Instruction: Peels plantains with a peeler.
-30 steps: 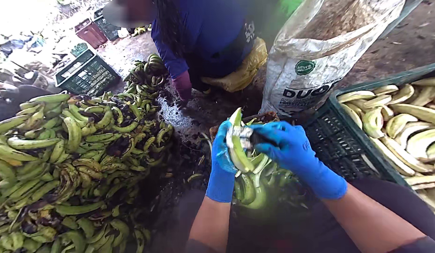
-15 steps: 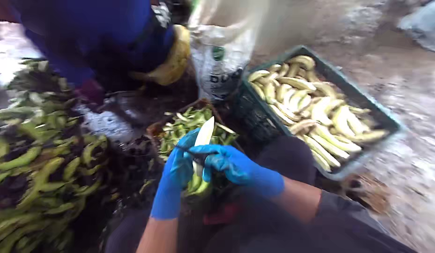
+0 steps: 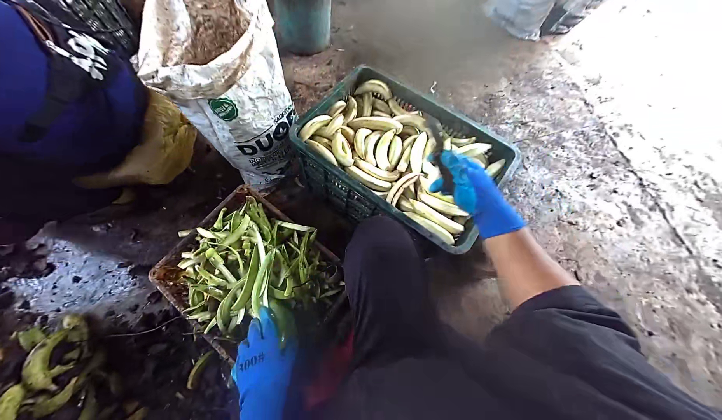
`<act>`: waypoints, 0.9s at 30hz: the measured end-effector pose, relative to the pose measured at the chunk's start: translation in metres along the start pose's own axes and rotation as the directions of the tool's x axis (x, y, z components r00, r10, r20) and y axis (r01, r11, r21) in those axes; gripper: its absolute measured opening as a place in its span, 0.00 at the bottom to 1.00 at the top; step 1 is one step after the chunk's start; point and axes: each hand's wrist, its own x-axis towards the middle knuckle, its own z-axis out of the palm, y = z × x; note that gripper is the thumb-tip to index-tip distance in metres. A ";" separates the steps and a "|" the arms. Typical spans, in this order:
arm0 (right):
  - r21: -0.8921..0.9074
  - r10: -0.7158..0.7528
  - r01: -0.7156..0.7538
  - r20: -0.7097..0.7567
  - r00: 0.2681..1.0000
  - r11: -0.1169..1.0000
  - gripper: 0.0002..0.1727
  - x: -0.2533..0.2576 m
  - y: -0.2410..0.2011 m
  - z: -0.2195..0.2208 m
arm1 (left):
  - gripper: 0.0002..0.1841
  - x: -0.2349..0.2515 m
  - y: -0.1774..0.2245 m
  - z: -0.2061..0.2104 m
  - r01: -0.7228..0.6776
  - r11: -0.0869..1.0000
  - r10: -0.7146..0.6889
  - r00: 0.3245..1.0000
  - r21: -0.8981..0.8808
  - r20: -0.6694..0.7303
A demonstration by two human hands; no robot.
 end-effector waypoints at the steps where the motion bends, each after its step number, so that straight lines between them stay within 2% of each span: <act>1: -0.006 0.042 -0.042 0.069 0.997 0.999 0.26 -0.003 0.010 0.014 | 0.50 0.001 -0.001 -0.001 0.021 1.000 -0.021 1.000 -0.012 -0.004; 3: -0.067 0.125 -0.117 0.135 0.983 0.991 0.28 -0.004 0.031 0.035 | 0.44 -0.001 -0.001 -0.004 0.043 0.998 -0.044 0.998 -0.035 -0.034; 5: -0.080 0.091 -0.084 0.092 0.992 0.993 0.26 -0.008 0.039 0.041 | 0.41 -0.006 -0.003 -0.002 0.021 0.996 -0.030 0.993 -0.081 -0.111; 7: -0.020 0.020 -0.019 0.039 0.999 1.000 0.25 -0.008 0.031 0.034 | 0.39 -0.012 -0.009 0.010 -0.071 0.990 0.041 0.973 -0.125 -0.228; 10: 0.155 -0.022 0.020 0.014 1.000 0.988 0.26 0.005 0.004 0.025 | 0.39 -0.015 -0.021 0.032 -0.253 0.954 0.162 0.886 -0.159 -0.434; 13: 0.228 -0.038 0.034 0.012 0.999 0.973 0.27 0.033 -0.010 0.036 | 0.42 -0.014 -0.026 0.037 -0.340 0.924 0.218 0.843 -0.173 -0.492; 14: 0.156 -0.016 0.015 0.008 1.000 0.988 0.28 0.043 -0.007 0.044 | 0.43 -0.013 -0.026 0.038 -0.350 0.921 0.225 0.836 -0.169 -0.500; 16: -0.227 -0.008 0.004 -0.020 1.000 0.974 0.28 0.056 0.009 0.057 | 0.43 -0.014 -0.025 0.040 -0.338 0.927 0.215 0.835 -0.163 -0.507; 17: -0.412 0.005 -0.013 -0.019 1.000 0.911 0.27 0.057 0.018 0.059 | 0.44 -0.014 -0.025 0.040 -0.327 0.931 0.204 0.835 -0.164 -0.511; 19: -0.597 0.035 -0.047 -0.032 0.999 0.801 0.27 0.052 0.022 0.054 | 0.44 -0.013 -0.024 0.040 -0.322 0.928 0.183 0.831 -0.186 -0.526; 22: -0.683 0.070 -0.070 -0.028 0.997 0.727 0.27 0.042 0.021 0.040 | 0.43 -0.012 -0.025 0.041 -0.334 0.918 0.176 0.826 -0.214 -0.535; 27: -0.708 0.053 -0.081 -0.061 0.997 0.701 0.27 0.046 0.026 0.034 | 0.41 -0.011 -0.026 0.037 -0.330 0.915 0.178 0.846 -0.231 -0.502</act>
